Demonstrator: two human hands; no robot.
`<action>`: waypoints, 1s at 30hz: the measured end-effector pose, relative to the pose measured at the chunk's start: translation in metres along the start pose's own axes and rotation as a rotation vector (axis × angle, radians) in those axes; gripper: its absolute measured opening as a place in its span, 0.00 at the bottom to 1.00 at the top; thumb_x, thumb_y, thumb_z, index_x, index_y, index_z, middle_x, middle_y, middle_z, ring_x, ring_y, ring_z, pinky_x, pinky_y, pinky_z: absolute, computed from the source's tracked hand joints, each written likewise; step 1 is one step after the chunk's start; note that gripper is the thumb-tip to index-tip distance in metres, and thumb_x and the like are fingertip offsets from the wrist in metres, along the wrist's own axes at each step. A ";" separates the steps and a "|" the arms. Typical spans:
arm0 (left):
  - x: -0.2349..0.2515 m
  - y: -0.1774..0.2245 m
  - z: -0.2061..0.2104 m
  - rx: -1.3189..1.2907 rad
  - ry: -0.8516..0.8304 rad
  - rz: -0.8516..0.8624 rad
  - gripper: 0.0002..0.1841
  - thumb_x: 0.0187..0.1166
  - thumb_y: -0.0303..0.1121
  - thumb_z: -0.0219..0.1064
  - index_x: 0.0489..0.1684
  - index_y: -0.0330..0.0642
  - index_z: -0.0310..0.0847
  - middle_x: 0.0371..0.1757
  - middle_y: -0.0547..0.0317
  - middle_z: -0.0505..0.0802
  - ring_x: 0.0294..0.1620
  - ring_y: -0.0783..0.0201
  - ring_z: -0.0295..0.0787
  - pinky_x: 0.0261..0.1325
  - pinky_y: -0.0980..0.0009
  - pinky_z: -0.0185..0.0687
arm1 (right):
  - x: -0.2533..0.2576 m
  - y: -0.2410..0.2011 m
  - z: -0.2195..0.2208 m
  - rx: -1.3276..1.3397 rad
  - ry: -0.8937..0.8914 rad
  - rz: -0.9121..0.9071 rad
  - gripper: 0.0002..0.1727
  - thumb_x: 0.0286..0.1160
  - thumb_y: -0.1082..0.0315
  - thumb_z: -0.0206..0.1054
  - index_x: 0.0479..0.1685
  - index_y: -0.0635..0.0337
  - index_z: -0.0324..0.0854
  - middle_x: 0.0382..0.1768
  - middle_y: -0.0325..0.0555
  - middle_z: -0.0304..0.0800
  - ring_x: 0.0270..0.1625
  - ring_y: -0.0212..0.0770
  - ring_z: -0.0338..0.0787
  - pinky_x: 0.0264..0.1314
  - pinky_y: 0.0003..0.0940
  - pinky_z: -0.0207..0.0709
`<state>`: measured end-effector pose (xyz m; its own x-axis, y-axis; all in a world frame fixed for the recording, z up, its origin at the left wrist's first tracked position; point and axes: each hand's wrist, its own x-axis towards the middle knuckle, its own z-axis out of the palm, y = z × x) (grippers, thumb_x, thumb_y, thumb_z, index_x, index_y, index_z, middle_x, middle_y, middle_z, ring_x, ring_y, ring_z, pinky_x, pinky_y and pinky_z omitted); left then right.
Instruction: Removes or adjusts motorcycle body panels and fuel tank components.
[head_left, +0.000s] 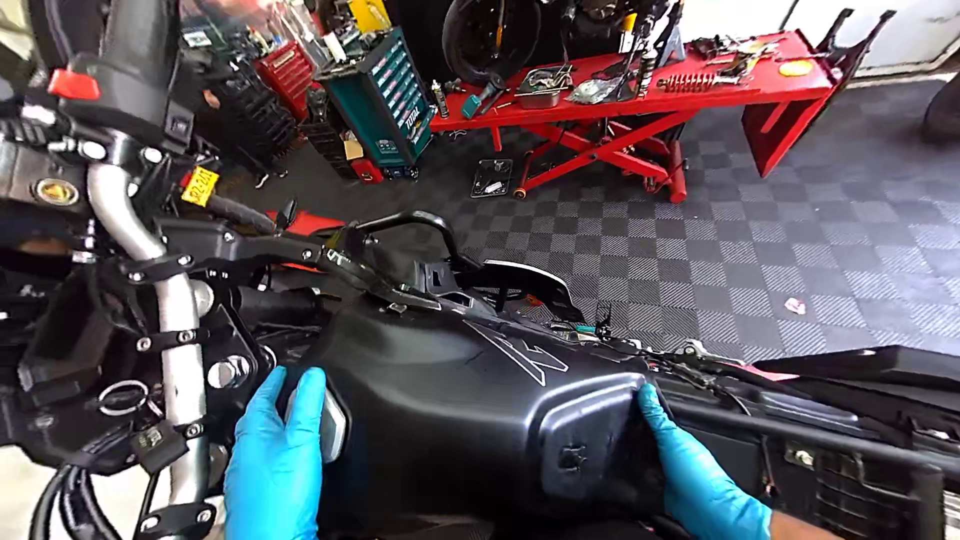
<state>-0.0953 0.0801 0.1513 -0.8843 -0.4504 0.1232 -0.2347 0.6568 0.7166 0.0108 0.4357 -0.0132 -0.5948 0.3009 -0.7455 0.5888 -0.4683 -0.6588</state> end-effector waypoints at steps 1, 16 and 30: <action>0.006 0.004 -0.003 0.027 -0.026 0.035 0.36 0.82 0.62 0.60 0.82 0.46 0.74 0.80 0.49 0.82 0.82 0.55 0.75 0.83 0.48 0.68 | 0.000 -0.001 0.000 -0.011 0.002 0.006 0.43 0.76 0.23 0.48 0.70 0.49 0.81 0.63 0.42 0.92 0.67 0.43 0.90 0.67 0.55 0.85; 0.178 0.109 0.035 1.153 -0.617 1.539 0.32 0.61 0.34 0.80 0.73 0.52 0.86 0.67 0.53 0.92 0.69 0.46 0.88 0.73 0.43 0.77 | -0.003 0.002 0.001 -0.028 0.059 0.022 0.40 0.76 0.25 0.53 0.63 0.50 0.85 0.58 0.40 0.94 0.64 0.38 0.91 0.67 0.48 0.85; 0.197 0.083 0.038 0.935 -0.454 1.440 0.28 0.73 0.48 0.58 0.69 0.47 0.87 0.64 0.50 0.94 0.50 0.43 0.96 0.44 0.37 0.87 | -0.007 -0.008 0.003 0.028 0.082 0.074 0.36 0.82 0.31 0.52 0.61 0.54 0.85 0.51 0.45 0.96 0.56 0.41 0.95 0.61 0.47 0.89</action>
<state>-0.3047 0.0685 0.2085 -0.5718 0.8185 -0.0559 0.7671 0.5092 -0.3903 0.0083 0.4347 -0.0020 -0.5028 0.3313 -0.7984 0.6129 -0.5147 -0.5995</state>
